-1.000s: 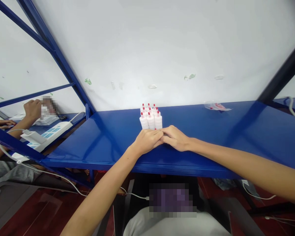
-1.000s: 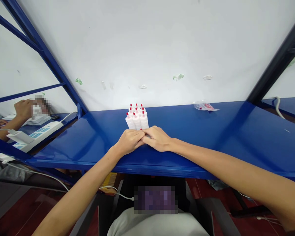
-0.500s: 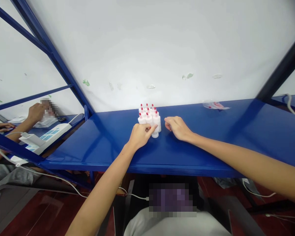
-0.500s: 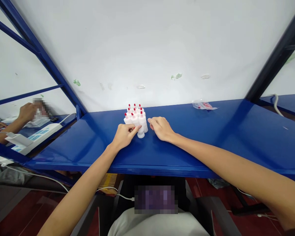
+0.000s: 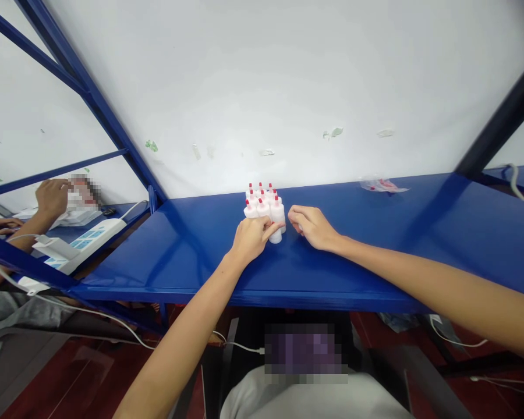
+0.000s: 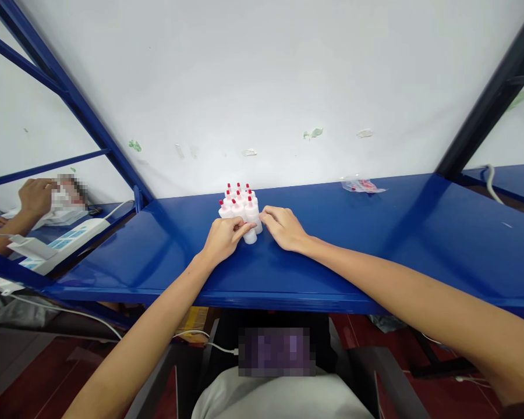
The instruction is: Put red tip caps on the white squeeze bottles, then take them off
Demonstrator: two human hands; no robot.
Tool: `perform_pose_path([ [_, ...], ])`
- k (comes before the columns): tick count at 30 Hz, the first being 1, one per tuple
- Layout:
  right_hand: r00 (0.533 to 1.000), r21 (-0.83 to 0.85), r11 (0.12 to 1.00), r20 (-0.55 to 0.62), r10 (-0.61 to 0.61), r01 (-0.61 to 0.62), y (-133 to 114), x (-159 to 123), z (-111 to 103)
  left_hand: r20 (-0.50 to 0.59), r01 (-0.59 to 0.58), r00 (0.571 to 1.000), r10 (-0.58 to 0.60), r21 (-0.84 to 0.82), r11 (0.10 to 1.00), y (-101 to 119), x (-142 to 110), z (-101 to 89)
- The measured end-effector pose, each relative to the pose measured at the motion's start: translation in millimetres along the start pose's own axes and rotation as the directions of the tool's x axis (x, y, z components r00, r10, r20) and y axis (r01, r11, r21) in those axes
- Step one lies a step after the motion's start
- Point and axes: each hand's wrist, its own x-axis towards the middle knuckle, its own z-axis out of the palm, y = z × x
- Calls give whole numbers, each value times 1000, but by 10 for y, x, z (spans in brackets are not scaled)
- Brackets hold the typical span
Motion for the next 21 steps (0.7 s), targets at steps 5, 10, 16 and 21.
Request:
perform_pose_path([
  [5, 995, 124, 992, 90, -39, 28, 1, -22, -13, -85, -112, 990, 117, 58, 992, 45, -50, -6],
  [10, 890, 190, 961, 373, -262, 203, -39, -76, -25, -146, -457, 860, 489, 206, 865, 128, -136, 25],
  [16, 838, 143, 949, 446, -316, 282, -124, -120, -21, -153, -568, 751, 643, 348, 746, 161, -157, 48],
  [21, 855, 131, 969, 457, -245, 208, -166, -134, -32, -159, -580, 714, 682, 413, 703, 150, -149, 68],
])
